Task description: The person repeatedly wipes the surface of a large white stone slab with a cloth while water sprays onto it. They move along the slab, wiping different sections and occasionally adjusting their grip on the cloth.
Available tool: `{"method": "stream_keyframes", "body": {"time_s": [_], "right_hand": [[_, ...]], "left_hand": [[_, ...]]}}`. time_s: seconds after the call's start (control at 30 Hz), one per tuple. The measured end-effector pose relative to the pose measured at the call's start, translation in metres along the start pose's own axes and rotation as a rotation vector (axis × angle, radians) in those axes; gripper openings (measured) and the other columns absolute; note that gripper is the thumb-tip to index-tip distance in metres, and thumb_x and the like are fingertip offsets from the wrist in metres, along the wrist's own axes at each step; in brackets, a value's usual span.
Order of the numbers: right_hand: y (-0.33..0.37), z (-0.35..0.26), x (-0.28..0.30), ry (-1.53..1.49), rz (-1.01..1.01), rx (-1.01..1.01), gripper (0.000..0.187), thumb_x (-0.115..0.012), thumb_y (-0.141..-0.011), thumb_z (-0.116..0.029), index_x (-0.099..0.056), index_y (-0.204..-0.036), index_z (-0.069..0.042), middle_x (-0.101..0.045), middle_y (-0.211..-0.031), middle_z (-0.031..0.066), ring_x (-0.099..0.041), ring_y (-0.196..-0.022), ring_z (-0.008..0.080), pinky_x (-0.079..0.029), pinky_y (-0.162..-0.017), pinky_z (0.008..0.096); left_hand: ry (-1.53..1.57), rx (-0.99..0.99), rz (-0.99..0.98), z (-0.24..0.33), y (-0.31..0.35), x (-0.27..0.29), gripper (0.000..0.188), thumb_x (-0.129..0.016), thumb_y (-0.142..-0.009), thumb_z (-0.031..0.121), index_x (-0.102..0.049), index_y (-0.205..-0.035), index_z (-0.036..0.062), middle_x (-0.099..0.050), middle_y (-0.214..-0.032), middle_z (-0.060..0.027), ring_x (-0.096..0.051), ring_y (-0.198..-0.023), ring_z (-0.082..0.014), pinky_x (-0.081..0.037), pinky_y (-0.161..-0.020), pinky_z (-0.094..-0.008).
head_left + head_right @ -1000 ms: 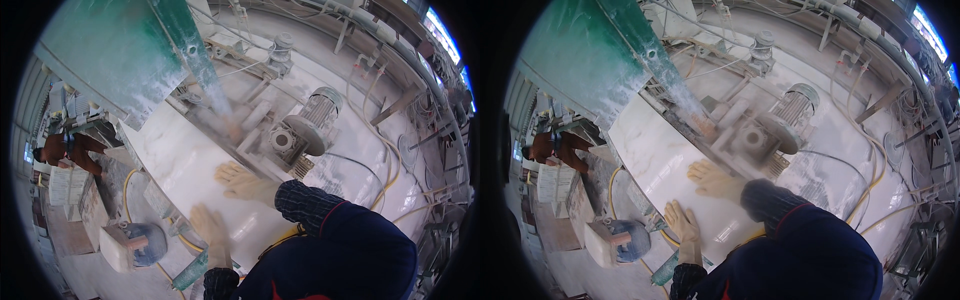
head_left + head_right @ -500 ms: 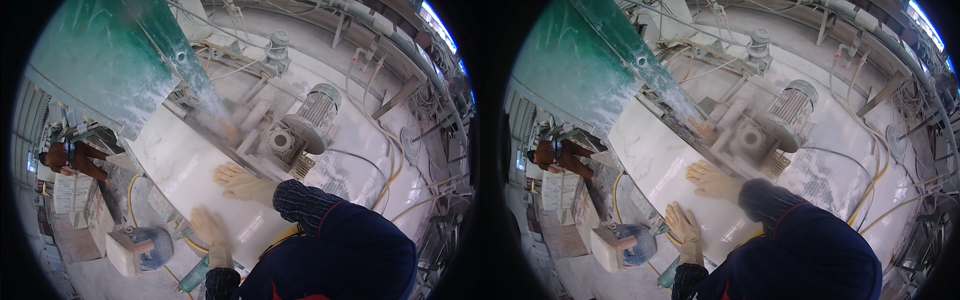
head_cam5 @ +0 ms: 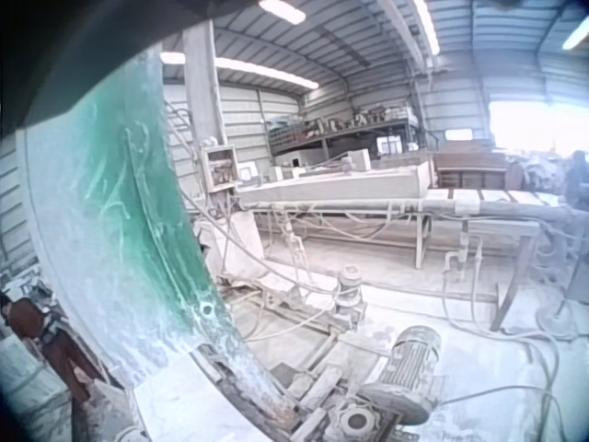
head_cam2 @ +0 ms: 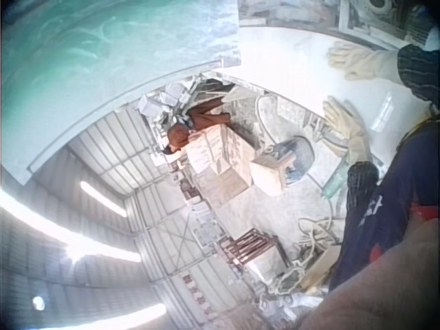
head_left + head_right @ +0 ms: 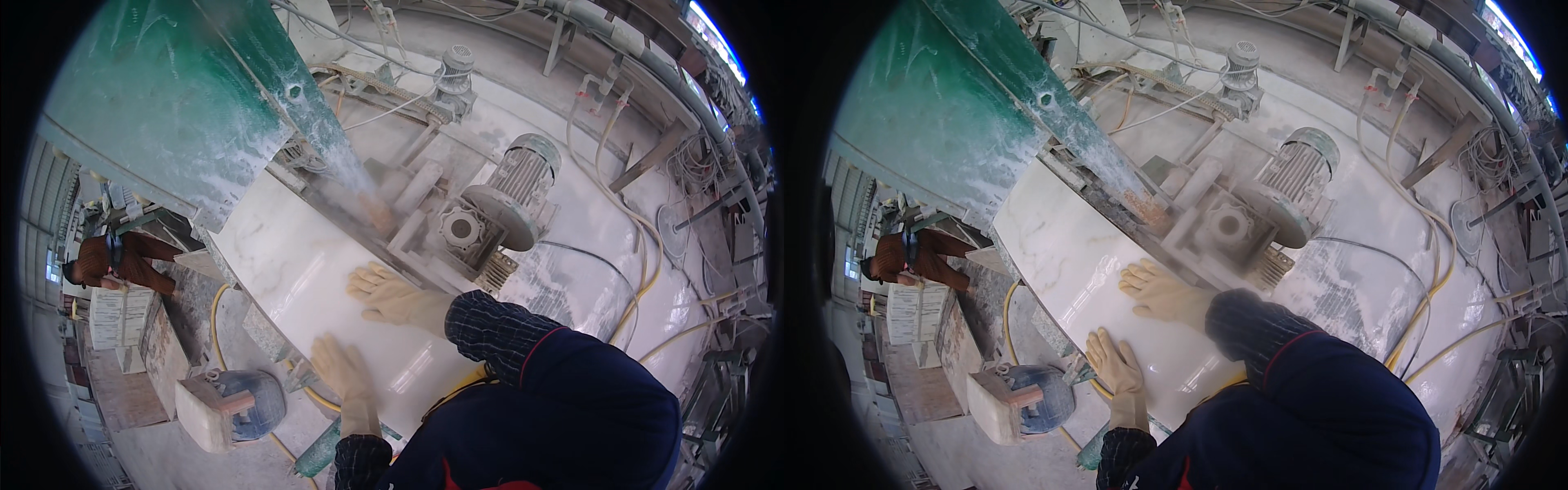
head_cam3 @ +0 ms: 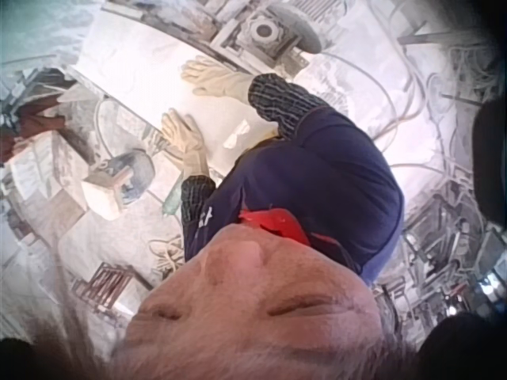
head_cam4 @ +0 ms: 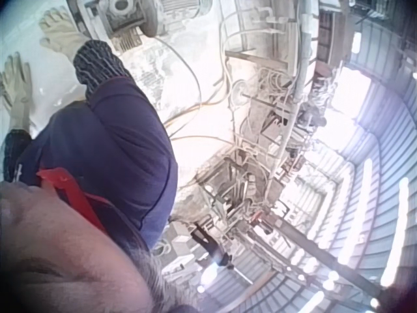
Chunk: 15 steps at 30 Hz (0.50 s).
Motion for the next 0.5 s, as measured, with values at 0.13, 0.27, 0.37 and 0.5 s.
{"method": "stream_keyframes", "body": {"time_s": [0.13, 0.27, 0.37, 0.5], "right_hand": [[-0.002, 0.001, -0.001, -0.015, -0.043, -0.008, 0.066, -0.058, -0.099, -0.039, -0.045, -0.152, -0.002, -0.037, -0.163, 0.0199, -0.026, -0.156, 0.0337, -0.014, -0.128, 0.0488], [-0.005, 0.003, -0.001, -0.045, -0.049, -0.011, 0.065, -0.058, -0.1, -0.039, -0.045, -0.152, -0.002, -0.037, -0.163, 0.0199, -0.026, -0.156, 0.0338, -0.014, -0.128, 0.0488], [-0.007, 0.004, -0.002, -0.038, -0.035, -0.009, 0.065, -0.059, -0.099, -0.038, -0.045, -0.151, -0.002, -0.038, -0.162, 0.0199, -0.026, -0.156, 0.0338, -0.014, -0.128, 0.049], [-0.011, 0.005, -0.003, -0.031, 0.001, 0.0, 0.063, -0.059, -0.099, -0.038, -0.047, -0.15, -0.002, -0.04, -0.161, 0.0193, -0.028, -0.155, 0.0337, -0.015, -0.128, 0.0493]], "left_hand": [[-0.008, -0.023, 0.006, 0.0, -0.002, 0.001, 0.065, -0.061, -0.098, 0.027, -0.042, -0.152, -0.0022, -0.04, -0.158, -0.0289, -0.031, -0.152, -0.0427, -0.016, -0.127, -0.0548], [0.0, -0.008, -0.006, -0.001, -0.004, 0.001, 0.065, -0.061, -0.097, 0.026, -0.042, -0.152, -0.002, -0.04, -0.159, -0.0289, -0.031, -0.152, -0.0429, -0.016, -0.126, -0.0553], [0.0, -0.006, -0.009, -0.002, -0.007, 0.001, 0.065, -0.061, -0.097, 0.026, -0.042, -0.153, -0.0019, -0.039, -0.159, -0.0289, -0.031, -0.151, -0.043, -0.016, -0.126, -0.0553], [0.002, -0.017, -0.006, -0.002, -0.01, 0.001, 0.061, -0.054, -0.102, 0.029, -0.041, -0.153, -0.0016, -0.039, -0.157, -0.0312, -0.032, -0.149, -0.0474, -0.016, -0.125, -0.0556]]}}
Point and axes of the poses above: each hand's wrist, its own y-axis away from the middle knuckle, its own x-axis out of the back of the hand, z = x × y, the point moved 5 cm from there along -y, towards the middle knuckle
